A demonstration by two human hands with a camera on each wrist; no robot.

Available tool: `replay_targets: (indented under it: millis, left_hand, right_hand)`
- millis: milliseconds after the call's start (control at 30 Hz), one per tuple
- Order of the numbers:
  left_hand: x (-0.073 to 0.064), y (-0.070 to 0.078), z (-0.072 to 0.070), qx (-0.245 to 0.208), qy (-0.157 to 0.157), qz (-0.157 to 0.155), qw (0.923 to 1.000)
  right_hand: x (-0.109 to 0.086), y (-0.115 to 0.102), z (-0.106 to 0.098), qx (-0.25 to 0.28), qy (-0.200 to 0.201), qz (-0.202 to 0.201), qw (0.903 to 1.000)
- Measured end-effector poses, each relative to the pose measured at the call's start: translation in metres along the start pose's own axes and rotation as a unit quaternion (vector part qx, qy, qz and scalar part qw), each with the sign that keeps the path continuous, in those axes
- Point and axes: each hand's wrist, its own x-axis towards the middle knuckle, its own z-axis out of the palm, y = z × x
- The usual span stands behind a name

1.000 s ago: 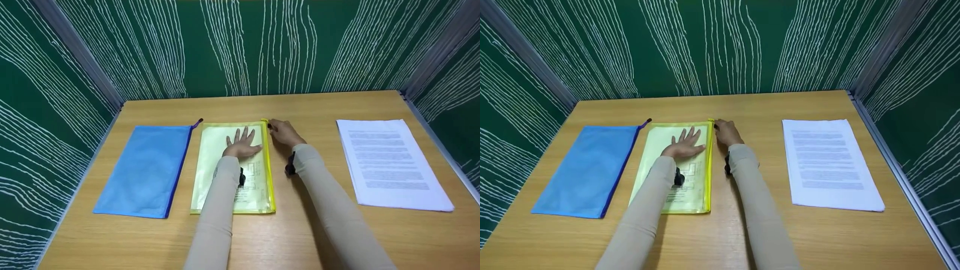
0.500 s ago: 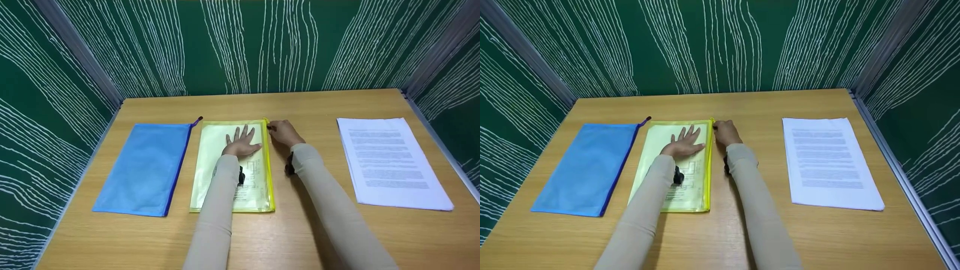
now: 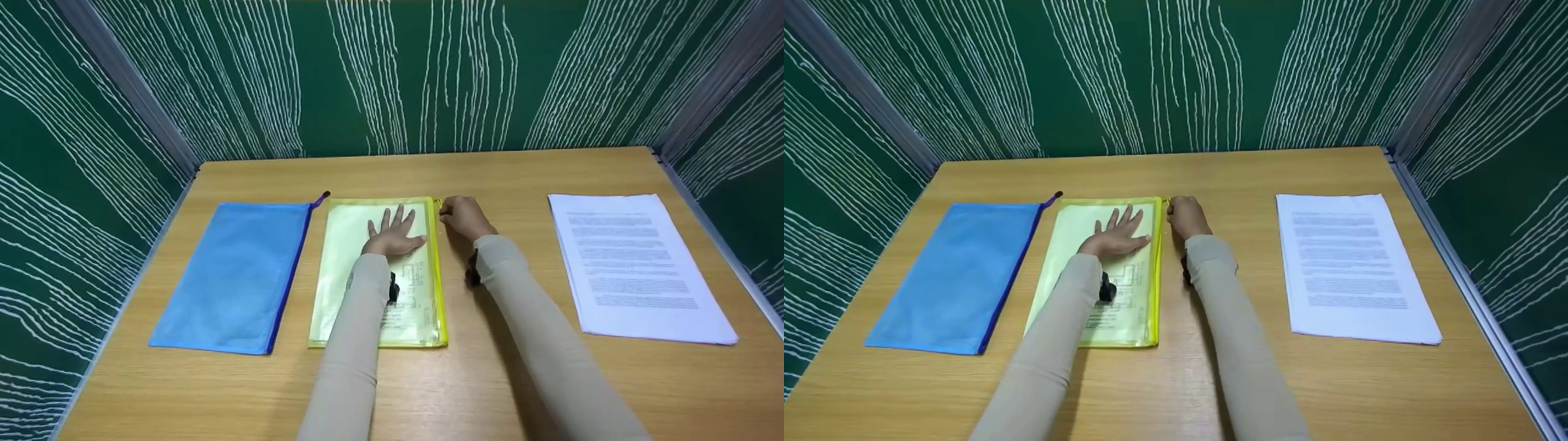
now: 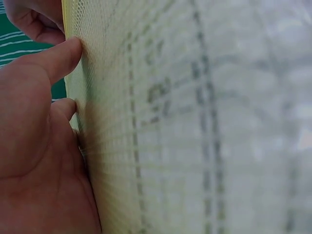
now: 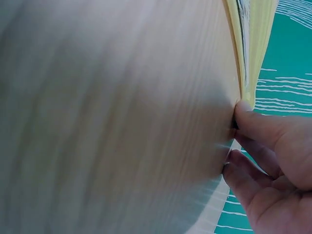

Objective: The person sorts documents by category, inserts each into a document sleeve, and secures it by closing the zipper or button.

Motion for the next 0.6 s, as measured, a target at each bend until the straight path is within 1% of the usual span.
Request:
replay_targets:
  millis: [133,200,300,433,600]
  left_hand:
    - [0.000,0.000,-0.001,-0.003,-0.002,-0.004,1.0000]
    - [0.000,0.000,0.000,-0.002,-0.003,-0.006,1.0000]
    - [0.001,0.000,0.001,0.003,-0.001,-0.007,1.0000]
    - [0.001,0.001,0.002,0.004,0.002,-0.008,1.0000]
    - [0.001,0.002,0.003,0.008,0.003,-0.012,0.9999]
  right_hand:
    - [-0.001,0.001,0.001,-0.015,0.026,-0.031,0.9991]
    - [-0.001,0.003,0.001,-0.011,0.041,-0.038,0.9984]
    - [-0.002,0.006,0.001,0.001,0.059,-0.036,0.9976]
    - [-0.005,0.008,-0.001,0.031,0.068,-0.016,0.9971]
    - [-0.005,0.013,-0.001,0.047,0.095,-0.016,0.9942]
